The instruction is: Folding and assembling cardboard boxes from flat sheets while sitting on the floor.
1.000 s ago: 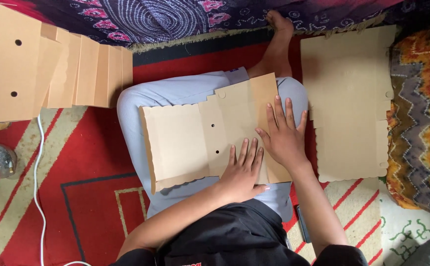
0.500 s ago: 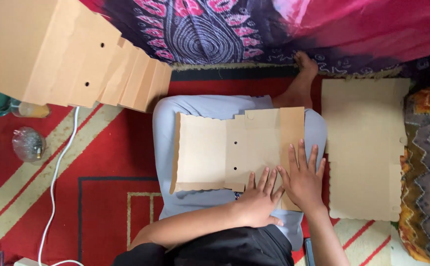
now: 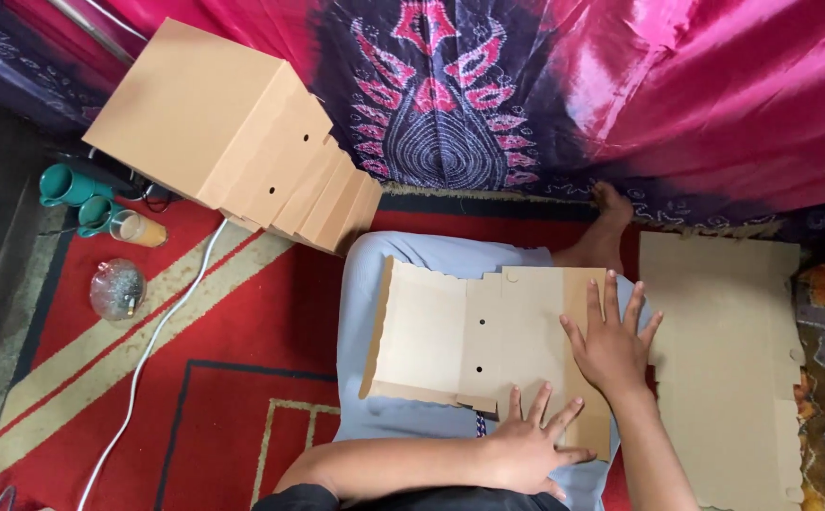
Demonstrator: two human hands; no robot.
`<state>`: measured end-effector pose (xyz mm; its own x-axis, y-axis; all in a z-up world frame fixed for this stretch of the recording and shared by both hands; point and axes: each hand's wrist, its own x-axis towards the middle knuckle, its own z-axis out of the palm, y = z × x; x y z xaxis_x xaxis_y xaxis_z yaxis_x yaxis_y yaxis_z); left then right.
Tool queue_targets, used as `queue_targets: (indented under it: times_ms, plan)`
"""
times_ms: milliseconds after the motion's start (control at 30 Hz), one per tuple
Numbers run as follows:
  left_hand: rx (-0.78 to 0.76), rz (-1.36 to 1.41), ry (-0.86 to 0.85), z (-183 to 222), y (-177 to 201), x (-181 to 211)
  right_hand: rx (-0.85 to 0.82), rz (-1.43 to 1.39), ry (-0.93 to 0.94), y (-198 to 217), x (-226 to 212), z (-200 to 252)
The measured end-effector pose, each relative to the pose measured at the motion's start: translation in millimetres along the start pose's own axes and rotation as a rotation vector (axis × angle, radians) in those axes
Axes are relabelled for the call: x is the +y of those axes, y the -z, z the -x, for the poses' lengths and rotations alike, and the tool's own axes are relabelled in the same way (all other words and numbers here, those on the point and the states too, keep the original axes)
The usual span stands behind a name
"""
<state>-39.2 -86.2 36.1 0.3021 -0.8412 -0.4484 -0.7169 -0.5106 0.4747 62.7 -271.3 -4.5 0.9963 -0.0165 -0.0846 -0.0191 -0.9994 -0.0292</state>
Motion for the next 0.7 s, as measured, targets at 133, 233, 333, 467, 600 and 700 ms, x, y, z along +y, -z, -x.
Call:
queue_targets:
  times_ms: [133, 233, 333, 467, 600, 700]
  plan:
    - [0.041, 0.0, -0.018, 0, -5, -4, 0.058, -0.02, 0.018, -11, 1, 21]
    - [-0.05, 0.063, -0.02, 4, 5, -4, 0.064, 0.008, 0.051, -16, 0, 46]
    - [-0.025, 0.054, -0.046, 0, -5, -5, 0.012, -0.01, 0.041, -17, 1, 67]
    - [0.015, 0.033, -0.053, -6, -17, -8, -0.049, -0.09, -0.019, -9, -1, 70]
    - [0.033, -0.057, -0.052, -10, -24, -8, -0.069, -0.096, -0.053, 0, 0, 43]
    - [0.064, -0.072, -0.042, -11, -25, -6, -0.033, -0.129, -0.045, 5, 4, 14]
